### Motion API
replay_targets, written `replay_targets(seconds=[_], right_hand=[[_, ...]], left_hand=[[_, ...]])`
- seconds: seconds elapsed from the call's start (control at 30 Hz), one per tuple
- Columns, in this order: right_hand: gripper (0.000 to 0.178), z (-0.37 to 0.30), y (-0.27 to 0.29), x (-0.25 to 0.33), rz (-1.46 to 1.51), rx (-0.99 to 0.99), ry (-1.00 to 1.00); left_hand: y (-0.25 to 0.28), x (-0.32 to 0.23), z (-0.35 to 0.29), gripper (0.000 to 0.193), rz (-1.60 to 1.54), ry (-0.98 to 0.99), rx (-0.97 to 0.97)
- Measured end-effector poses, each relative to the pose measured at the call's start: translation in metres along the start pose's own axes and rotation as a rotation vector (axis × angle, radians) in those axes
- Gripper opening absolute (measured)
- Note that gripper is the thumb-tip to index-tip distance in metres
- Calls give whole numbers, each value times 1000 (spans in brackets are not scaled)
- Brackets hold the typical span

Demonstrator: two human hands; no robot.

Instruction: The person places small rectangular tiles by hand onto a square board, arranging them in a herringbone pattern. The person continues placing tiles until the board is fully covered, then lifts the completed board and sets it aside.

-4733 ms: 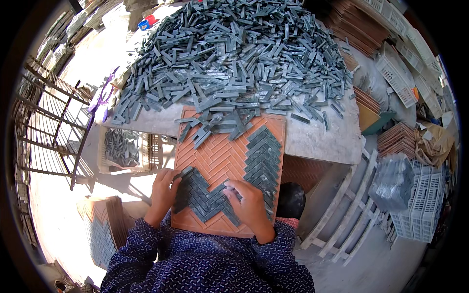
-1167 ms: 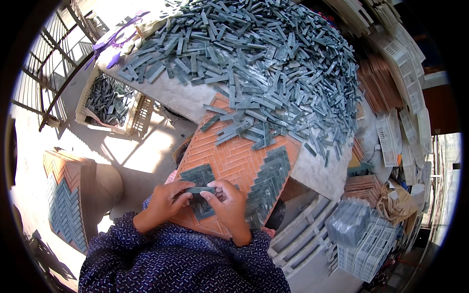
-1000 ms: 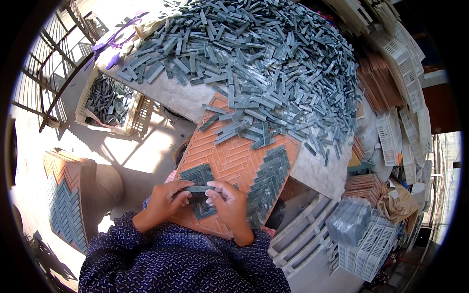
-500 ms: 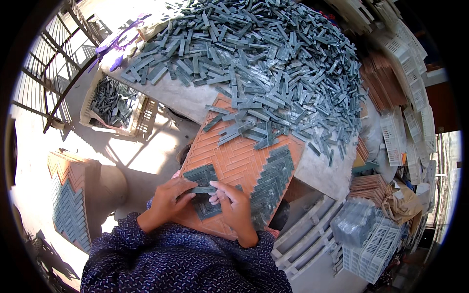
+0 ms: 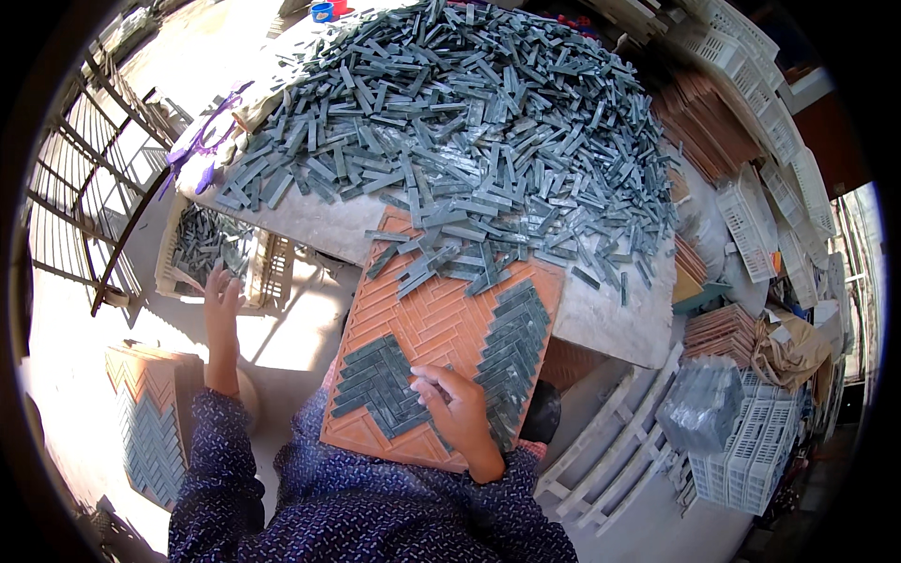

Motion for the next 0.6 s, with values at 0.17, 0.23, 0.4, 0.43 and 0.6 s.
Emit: replay_targets(seconds=[0.17,0.23,0.4,0.43,0.6], right_hand=[[19,-3,3,-3,-72,-21,53],[18,-3,8,7,-107,-6,80],[18,-16,20,6,-78,-74,67],[18,-19,22,4,-61,-98,54],[19,-24,34,-5,-33,-150,70]], left_hand=[[-116,-22,-62,28,478,-495,245],[-150,-33,-70,26,491,-625,240],[-165,-29,-55,21,547,-671,243],[-159,-32,-58,20,524,-574,295],[-105,-19,-93,17,550,-372,406]])
Point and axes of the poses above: each hand's wrist, its own z-axis towards the middle knuckle, its own y-axis out of the back of the hand, x = y × z, the point moved 1 cm from there along z, towards the middle knuckle, and after that the axes turned 15 degrees about y, right-handed, at the moved point
